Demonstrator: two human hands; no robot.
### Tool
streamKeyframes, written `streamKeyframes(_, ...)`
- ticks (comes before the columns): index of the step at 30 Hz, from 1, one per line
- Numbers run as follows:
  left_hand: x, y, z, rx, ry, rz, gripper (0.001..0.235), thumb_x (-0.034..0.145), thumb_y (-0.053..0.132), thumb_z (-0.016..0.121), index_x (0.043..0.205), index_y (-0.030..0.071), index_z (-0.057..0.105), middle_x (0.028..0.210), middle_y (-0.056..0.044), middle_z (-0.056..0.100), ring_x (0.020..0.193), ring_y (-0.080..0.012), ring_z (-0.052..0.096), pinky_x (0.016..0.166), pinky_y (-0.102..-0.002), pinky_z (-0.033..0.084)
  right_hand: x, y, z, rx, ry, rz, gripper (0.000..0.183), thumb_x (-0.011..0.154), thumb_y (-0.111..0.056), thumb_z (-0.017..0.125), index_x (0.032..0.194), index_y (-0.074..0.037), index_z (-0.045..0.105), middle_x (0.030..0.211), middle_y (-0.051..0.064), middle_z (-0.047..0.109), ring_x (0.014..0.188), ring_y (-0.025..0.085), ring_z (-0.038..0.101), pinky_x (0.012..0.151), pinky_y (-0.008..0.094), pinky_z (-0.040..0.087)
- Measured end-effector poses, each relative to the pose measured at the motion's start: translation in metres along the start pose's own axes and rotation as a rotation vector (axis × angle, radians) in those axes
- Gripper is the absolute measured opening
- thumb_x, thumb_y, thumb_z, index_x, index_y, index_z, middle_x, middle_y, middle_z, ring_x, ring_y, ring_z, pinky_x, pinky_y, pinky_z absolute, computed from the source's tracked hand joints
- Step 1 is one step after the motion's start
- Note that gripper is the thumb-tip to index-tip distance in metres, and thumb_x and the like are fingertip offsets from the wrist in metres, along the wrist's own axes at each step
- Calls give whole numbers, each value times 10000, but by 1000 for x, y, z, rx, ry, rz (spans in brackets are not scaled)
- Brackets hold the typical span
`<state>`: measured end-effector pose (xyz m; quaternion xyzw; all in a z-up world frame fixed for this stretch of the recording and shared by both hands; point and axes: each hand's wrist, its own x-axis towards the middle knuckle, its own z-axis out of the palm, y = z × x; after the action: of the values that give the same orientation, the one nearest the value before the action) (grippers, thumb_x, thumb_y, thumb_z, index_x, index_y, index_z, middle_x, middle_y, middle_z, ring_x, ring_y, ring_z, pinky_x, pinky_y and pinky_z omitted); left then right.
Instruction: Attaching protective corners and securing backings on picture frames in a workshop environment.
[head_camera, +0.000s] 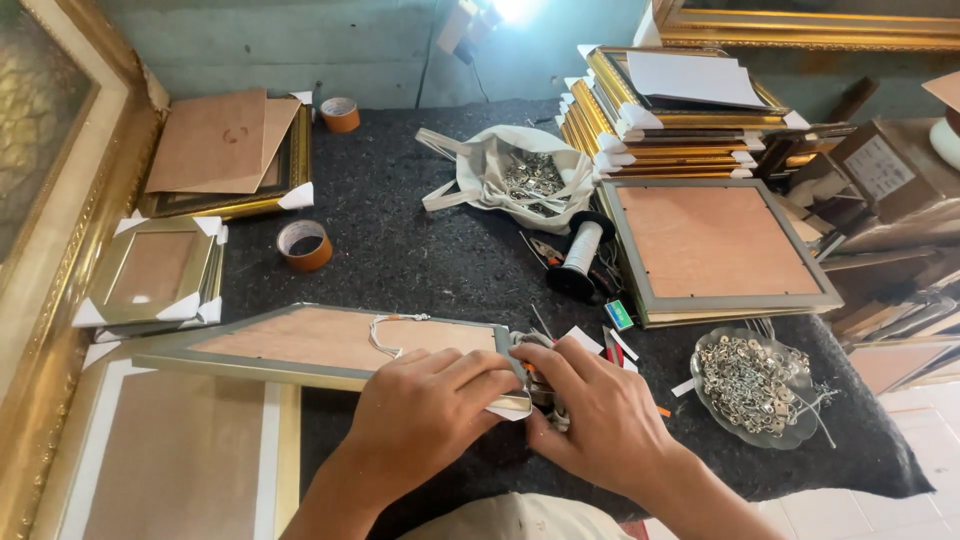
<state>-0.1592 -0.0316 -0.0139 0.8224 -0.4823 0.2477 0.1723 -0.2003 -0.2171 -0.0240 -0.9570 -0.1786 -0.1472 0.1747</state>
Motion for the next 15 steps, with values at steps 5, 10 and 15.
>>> streamKeyframes(5, -1, 0, 1, -17, -8, -14, 223, 713, 240, 677, 906, 175, 587, 936, 60, 579, 695, -163, 564, 523, -309, 422, -1, -2, 1, -76, 28, -51, 482, 684, -257, 563, 1150, -166, 486, 831, 35, 500, 630, 231, 548, 331, 367, 411)
streamKeyframes(10, -2, 1, 1, -34, 0, -21, 200, 719, 224, 658, 901, 169, 595, 938, 56, 584, 704, -165, 565, 535, -311, 427, -2, -2, 2, -106, 42, -52, 477, 661, -261, 572, 1128, -182, 512, 814, 16, 507, 635, 216, 553, 343, 360, 425)
streamKeyframes(15, -2, 0, 2, -49, 24, -18, 199, 719, 203, 664, 906, 158, 613, 965, 41, 599, 701, -167, 573, 538, -303, 434, -1, 1, 5, -100, 132, -161, 406, 661, -213, 565, 1058, -129, 562, 859, 8, 585, 710, 200, 553, 429, 343, 446)
